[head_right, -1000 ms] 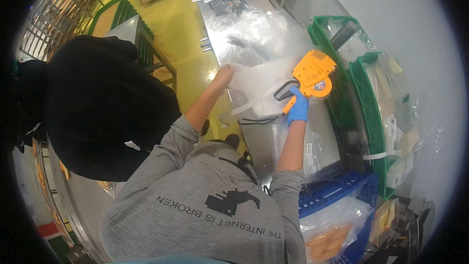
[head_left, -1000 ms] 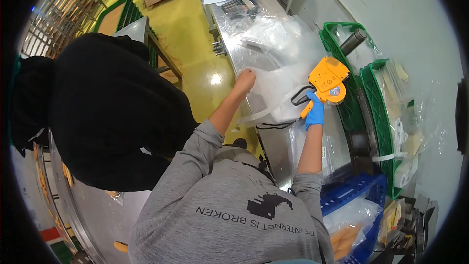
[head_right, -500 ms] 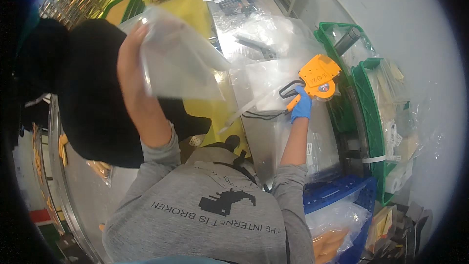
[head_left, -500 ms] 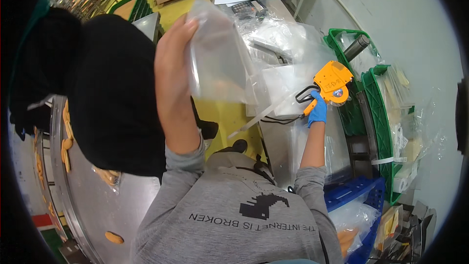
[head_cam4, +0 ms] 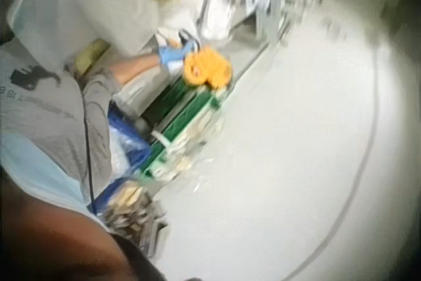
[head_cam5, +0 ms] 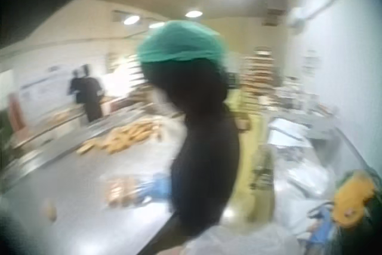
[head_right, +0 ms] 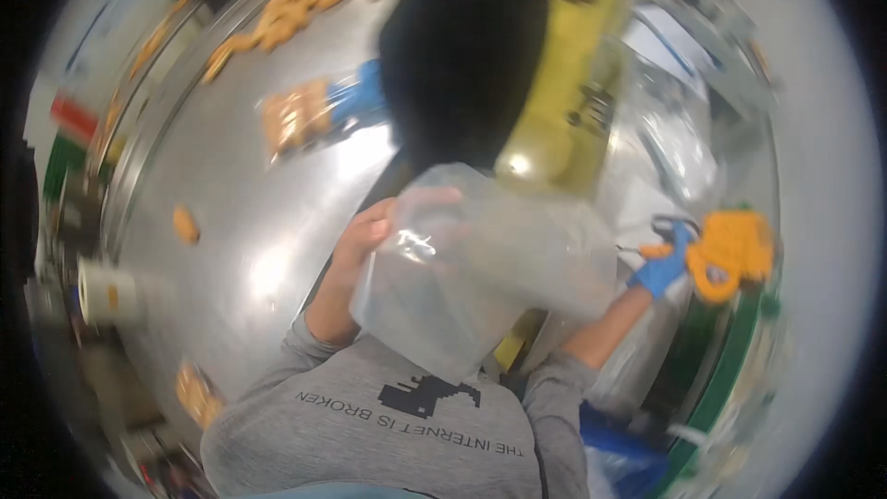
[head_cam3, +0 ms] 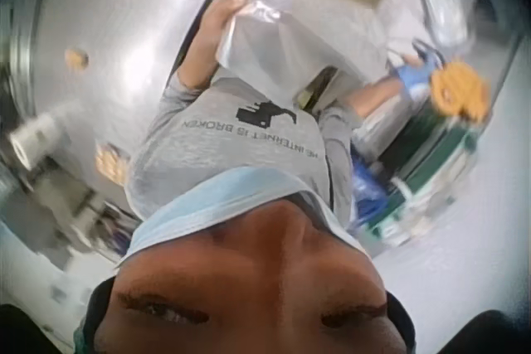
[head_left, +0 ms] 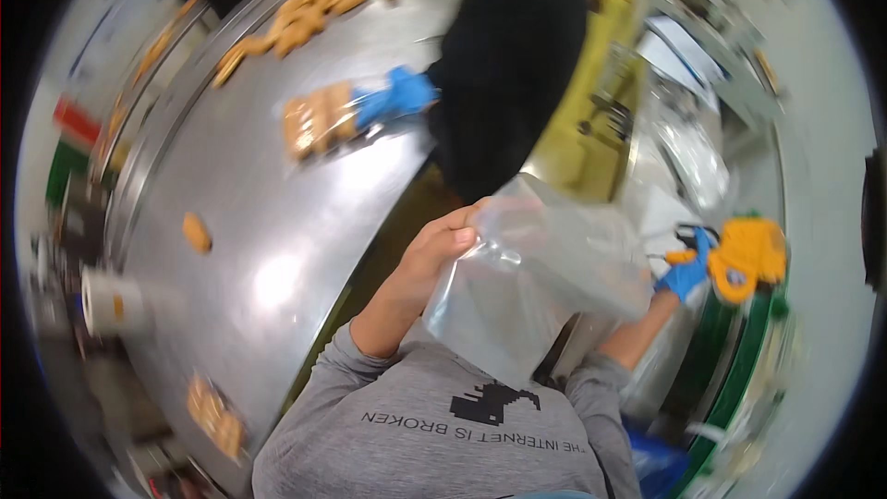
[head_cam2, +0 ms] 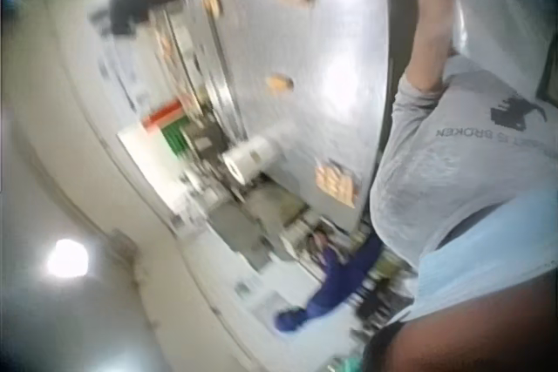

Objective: The person places long bread rolls into clear plastic bags on a stainless steel table. They use a handheld yellow heat sealer to close the bags and then stack the packaged rolls. The person also wipes the table surface with their gloved hands between batches.

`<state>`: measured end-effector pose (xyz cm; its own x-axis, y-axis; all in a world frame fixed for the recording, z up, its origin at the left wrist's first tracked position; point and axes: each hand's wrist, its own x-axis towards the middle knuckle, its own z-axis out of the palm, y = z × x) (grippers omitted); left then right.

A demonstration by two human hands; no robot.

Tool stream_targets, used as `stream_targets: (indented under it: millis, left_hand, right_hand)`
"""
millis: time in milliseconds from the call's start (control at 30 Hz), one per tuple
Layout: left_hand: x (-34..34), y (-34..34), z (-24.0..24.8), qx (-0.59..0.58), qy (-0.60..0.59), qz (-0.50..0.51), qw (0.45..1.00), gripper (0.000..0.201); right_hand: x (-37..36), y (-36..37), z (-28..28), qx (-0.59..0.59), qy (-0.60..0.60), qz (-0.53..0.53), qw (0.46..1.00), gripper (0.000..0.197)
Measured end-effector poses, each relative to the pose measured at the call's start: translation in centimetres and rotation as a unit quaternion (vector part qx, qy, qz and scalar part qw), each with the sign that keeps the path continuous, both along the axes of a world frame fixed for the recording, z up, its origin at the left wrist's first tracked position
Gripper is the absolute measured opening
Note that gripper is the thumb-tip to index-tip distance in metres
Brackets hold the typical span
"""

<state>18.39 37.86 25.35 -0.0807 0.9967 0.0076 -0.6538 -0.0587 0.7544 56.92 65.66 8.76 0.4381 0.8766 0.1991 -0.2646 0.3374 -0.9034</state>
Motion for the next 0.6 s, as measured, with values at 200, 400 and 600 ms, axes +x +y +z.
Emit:
stream_targets:
  millis: [200,400,600]
  left_hand:
    - [-8.8,-11.8,-5.1,-0.050,-0.087,0.292,0.951,0.050]
    - [-20.9,-20.5,0.6,0.128,-0.089,0.499,0.852,0.041]
    - [-24.8,-30.5,-5.8,-0.012,0.009,0.671,0.742,0.042]
  right_hand:
    - [-9.8,-8.4,11.6,0.139,-0.017,0.101,0.985,0.017]
    - [-23.7,-18.2,19.6,0.197,-0.139,0.243,0.940,0.027]
    - [-35.4,-24.3,13.2,0.170,-0.131,0.533,0.819,0.042]
